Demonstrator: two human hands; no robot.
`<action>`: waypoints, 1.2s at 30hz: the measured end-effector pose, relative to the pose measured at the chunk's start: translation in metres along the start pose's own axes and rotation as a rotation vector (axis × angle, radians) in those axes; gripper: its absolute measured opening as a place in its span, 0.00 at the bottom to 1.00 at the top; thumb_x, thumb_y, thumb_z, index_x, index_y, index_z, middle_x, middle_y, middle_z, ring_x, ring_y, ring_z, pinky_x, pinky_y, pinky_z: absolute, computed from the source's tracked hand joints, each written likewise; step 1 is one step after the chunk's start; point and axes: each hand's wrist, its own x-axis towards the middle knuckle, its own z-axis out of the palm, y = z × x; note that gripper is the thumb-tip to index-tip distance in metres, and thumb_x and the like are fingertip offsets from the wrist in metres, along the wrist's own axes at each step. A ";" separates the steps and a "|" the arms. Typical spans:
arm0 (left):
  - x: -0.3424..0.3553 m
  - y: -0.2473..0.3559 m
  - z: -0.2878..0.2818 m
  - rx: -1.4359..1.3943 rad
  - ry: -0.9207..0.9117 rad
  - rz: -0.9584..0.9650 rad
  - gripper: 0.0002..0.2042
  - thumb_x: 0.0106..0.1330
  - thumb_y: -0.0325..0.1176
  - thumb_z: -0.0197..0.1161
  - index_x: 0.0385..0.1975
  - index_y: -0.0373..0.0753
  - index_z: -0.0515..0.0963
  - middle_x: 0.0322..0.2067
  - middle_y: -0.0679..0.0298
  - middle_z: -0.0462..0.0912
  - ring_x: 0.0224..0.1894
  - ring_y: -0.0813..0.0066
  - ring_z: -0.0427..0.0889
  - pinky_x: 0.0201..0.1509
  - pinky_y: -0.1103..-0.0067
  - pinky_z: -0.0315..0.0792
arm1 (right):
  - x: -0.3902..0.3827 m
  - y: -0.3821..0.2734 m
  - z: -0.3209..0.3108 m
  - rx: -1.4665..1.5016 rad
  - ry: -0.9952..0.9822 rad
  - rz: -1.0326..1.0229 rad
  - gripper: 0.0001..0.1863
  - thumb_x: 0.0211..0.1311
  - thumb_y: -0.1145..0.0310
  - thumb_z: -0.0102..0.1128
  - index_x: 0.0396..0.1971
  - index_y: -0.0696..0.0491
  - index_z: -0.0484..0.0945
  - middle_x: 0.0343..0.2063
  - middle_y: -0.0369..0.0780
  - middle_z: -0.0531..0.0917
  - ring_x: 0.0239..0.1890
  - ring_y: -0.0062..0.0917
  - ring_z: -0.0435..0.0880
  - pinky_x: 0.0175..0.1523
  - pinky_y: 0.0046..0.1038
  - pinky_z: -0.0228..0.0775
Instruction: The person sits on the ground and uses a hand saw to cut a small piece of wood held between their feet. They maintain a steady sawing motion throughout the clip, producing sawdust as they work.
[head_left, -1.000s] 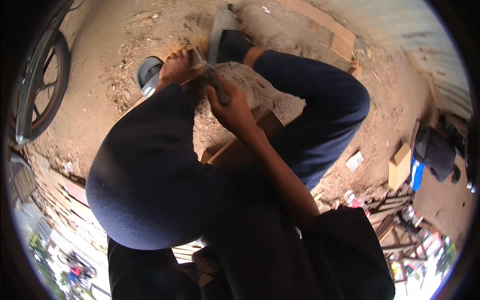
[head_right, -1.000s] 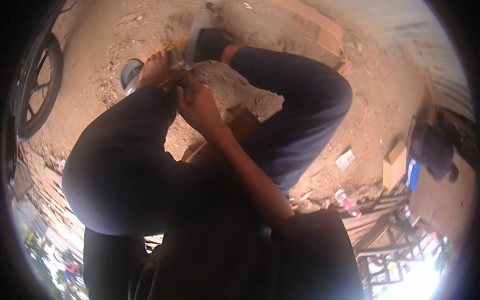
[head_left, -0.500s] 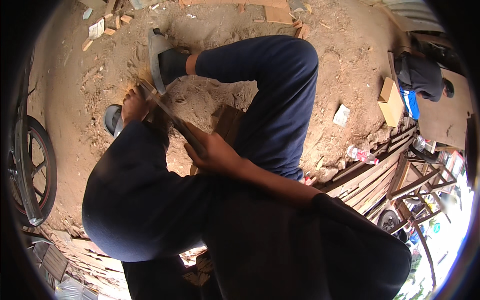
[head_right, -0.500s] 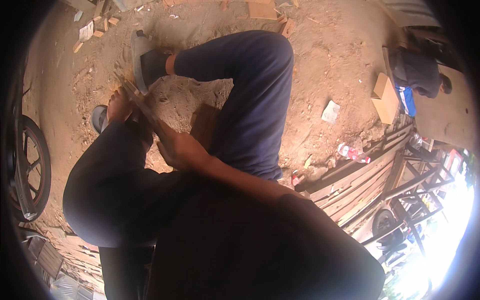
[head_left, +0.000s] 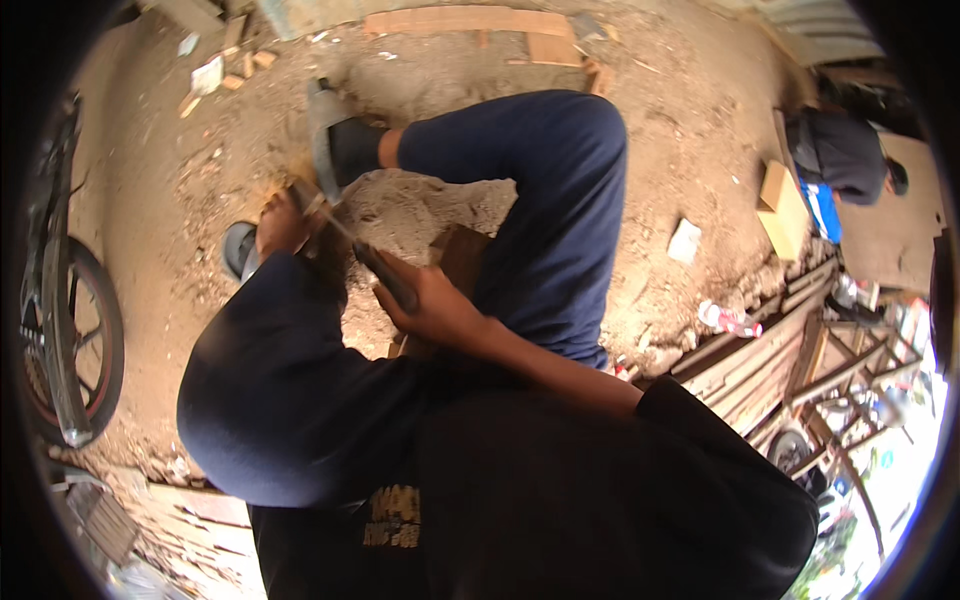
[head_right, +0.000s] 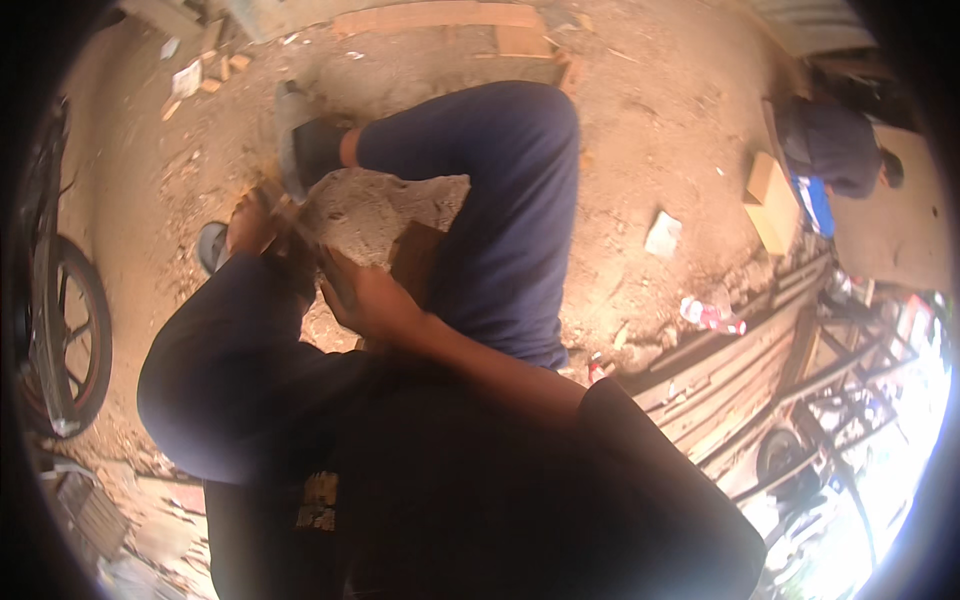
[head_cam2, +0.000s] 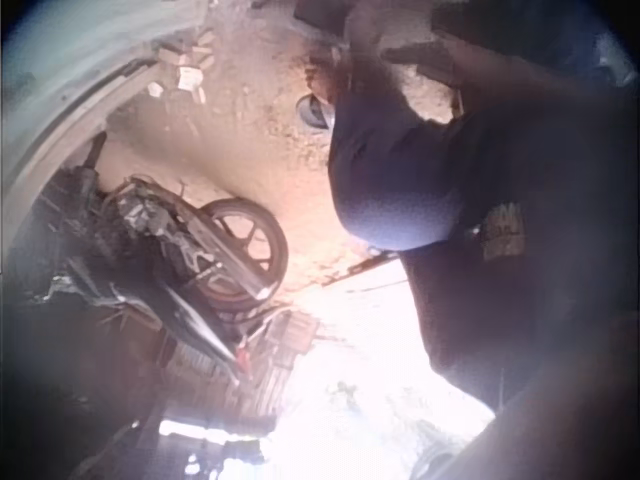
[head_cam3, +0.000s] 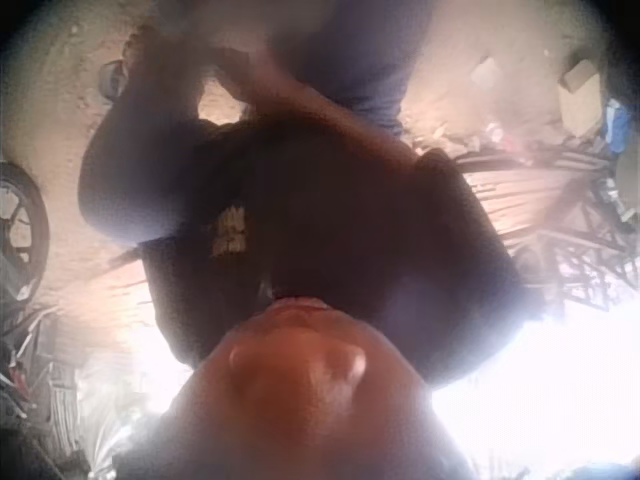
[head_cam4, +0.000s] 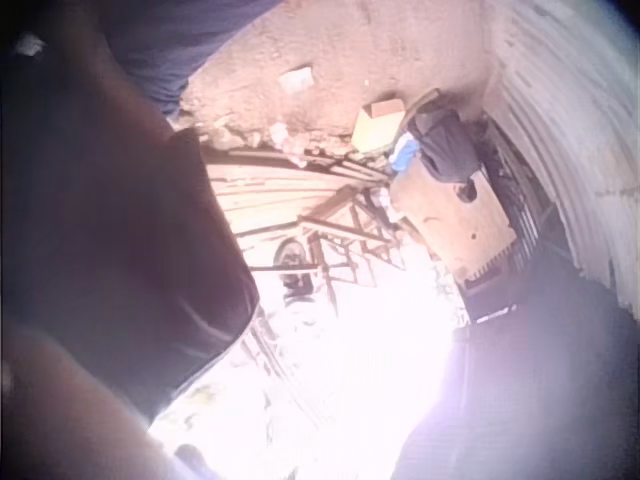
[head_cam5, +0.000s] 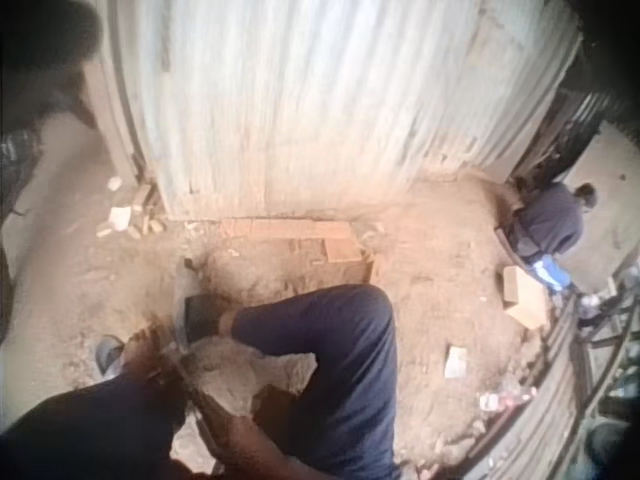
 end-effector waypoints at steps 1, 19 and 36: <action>0.000 0.006 -0.003 -0.018 0.000 0.003 0.39 0.55 0.60 0.67 0.49 0.28 0.64 0.44 0.43 0.78 0.44 0.48 0.83 0.46 0.64 0.79 | 0.019 0.007 0.001 -0.006 0.056 -0.096 0.25 0.65 0.66 0.57 0.61 0.56 0.69 0.34 0.55 0.84 0.38 0.49 0.85 0.44 0.39 0.77; -0.006 0.011 -0.020 -0.005 -0.114 -0.063 0.33 0.60 0.52 0.66 0.52 0.30 0.63 0.49 0.46 0.76 0.50 0.50 0.81 0.52 0.66 0.78 | -0.025 -0.001 -0.017 0.038 0.051 -0.187 0.23 0.65 0.70 0.59 0.58 0.63 0.71 0.37 0.51 0.85 0.38 0.31 0.87 0.44 0.31 0.75; -0.003 0.018 -0.028 -0.073 -0.118 -0.069 0.33 0.60 0.51 0.67 0.52 0.30 0.63 0.49 0.45 0.76 0.50 0.51 0.82 0.51 0.65 0.79 | 0.055 -0.001 0.005 0.061 -0.069 0.023 0.24 0.63 0.71 0.61 0.57 0.65 0.70 0.39 0.48 0.85 0.41 0.26 0.84 0.47 0.28 0.74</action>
